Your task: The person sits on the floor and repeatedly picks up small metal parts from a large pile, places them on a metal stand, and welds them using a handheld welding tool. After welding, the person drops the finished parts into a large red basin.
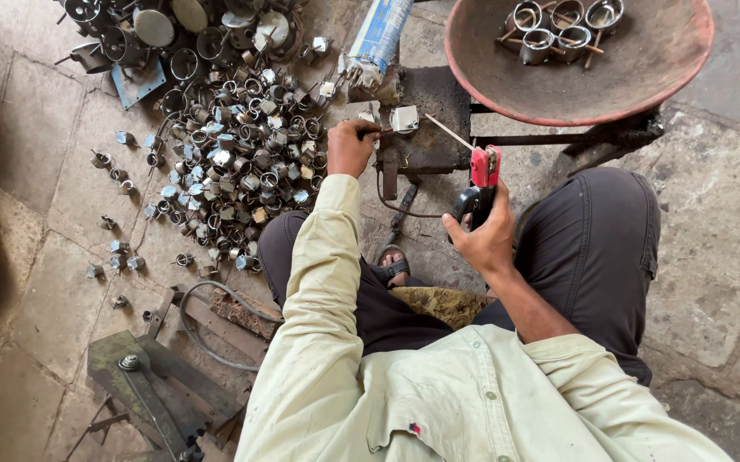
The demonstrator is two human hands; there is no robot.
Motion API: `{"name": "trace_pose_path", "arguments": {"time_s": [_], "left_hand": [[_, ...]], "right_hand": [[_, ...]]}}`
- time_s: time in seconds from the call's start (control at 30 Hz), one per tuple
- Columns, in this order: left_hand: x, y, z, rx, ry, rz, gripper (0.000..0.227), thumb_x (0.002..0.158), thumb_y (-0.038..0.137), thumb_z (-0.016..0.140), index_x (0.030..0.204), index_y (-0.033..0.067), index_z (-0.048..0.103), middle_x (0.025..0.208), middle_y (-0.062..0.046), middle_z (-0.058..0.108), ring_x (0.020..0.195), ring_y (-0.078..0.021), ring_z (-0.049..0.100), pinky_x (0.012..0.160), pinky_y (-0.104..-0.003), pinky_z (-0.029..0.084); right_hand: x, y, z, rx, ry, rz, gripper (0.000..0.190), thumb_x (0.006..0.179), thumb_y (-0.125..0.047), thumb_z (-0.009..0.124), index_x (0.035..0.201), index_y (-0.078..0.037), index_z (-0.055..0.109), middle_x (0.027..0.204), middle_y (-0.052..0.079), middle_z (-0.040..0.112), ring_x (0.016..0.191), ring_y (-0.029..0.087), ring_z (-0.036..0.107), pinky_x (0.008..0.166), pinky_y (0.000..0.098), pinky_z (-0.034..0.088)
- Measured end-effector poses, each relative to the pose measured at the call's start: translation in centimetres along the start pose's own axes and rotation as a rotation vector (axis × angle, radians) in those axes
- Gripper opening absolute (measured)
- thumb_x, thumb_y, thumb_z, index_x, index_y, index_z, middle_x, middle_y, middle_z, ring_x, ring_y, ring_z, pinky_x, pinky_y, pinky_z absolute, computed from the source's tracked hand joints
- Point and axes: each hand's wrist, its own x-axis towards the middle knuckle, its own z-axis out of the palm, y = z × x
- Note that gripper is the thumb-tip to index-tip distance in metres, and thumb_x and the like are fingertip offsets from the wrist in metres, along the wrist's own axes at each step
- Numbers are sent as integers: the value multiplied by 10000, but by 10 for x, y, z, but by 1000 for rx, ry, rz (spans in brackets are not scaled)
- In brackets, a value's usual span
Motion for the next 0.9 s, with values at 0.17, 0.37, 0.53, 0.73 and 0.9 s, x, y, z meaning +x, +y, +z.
{"name": "trace_pose_path", "arguments": {"time_s": [0.17,0.37,0.53,0.73,0.9], "left_hand": [[-3,7,0,44,17,37,135,826,59,767,939,98,830,921,-124,788,783,-258,765,776,-336,593],[-6,13,0,182,27,129,127,816,39,755,914,80,826,931,-131,771,829,-315,727,844,-400,559],[-4,7,3,190,50,195,143,787,20,730,893,68,813,921,-128,765,858,-334,723,856,-407,557],[-2,-4,10,251,162,335,148,722,24,728,822,96,810,910,-121,763,873,-349,707,833,-434,538],[-2,-3,8,205,75,257,128,765,25,725,846,89,800,869,-115,737,832,-332,703,802,-422,551]], "right_hand": [[1,-5,-4,-1,-19,-54,801,787,-152,839,1449,28,427,964,85,603,731,151,650,691,331,575],[0,-9,-8,15,-16,-31,796,790,-157,833,1451,30,431,950,72,613,726,148,649,681,325,573],[4,-11,-7,-22,-18,-66,817,780,-169,852,1457,32,439,935,74,630,719,162,652,696,337,559],[5,-13,-10,15,0,-31,813,768,-182,853,1450,18,459,914,74,624,696,167,649,678,342,555],[5,-12,-10,7,0,-40,818,761,-167,852,1451,24,456,928,80,619,683,170,642,667,345,549]]}}
